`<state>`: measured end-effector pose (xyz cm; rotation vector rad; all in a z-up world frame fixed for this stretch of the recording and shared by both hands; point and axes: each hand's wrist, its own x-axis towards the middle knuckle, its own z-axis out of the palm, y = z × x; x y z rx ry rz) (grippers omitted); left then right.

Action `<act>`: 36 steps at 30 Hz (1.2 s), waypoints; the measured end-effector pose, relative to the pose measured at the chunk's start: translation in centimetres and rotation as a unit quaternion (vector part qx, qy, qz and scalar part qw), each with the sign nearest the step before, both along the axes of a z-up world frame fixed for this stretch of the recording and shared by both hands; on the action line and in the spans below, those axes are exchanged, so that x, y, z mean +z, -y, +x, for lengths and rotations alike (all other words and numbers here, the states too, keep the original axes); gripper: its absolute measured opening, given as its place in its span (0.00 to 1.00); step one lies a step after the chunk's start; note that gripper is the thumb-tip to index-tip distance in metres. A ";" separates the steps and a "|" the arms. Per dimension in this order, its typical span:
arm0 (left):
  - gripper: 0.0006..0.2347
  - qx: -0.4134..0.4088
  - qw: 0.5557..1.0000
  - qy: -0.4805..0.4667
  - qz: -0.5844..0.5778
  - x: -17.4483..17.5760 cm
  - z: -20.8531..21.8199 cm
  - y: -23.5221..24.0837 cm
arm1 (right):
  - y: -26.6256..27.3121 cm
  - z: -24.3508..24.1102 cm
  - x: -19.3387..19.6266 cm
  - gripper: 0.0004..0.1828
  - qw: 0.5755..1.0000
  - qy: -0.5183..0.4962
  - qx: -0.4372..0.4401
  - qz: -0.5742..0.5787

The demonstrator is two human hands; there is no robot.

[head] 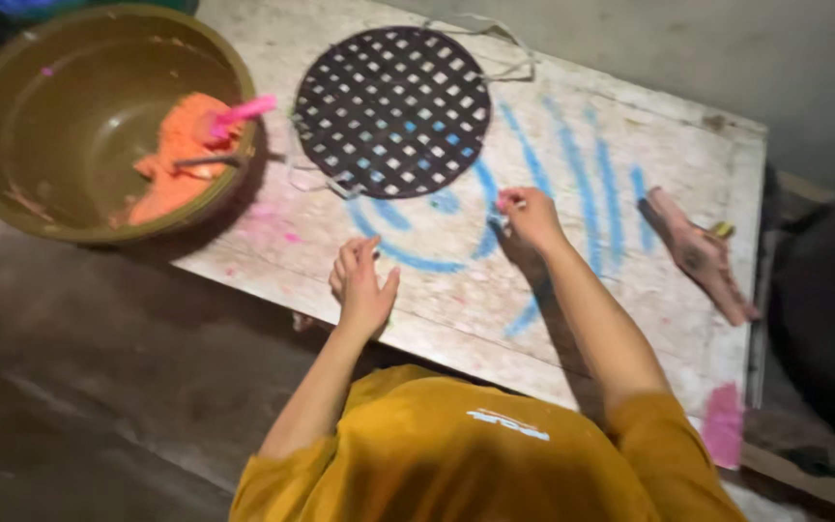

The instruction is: The person arranges colorful plastic molds on a perforated tray, then uses a wooden press tool to fill each mold with orange dough from a bowl. The filled molds remain on the tray as the person continues the process.

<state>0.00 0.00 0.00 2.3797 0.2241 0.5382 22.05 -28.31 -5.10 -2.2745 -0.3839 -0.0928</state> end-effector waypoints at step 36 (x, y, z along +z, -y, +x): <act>0.20 -0.141 0.896 -0.133 -0.399 -6.1 0.0 -4.5 | 7.2 -39.2 -7.0 0.22 0.695 -0.486 -0.310 0.431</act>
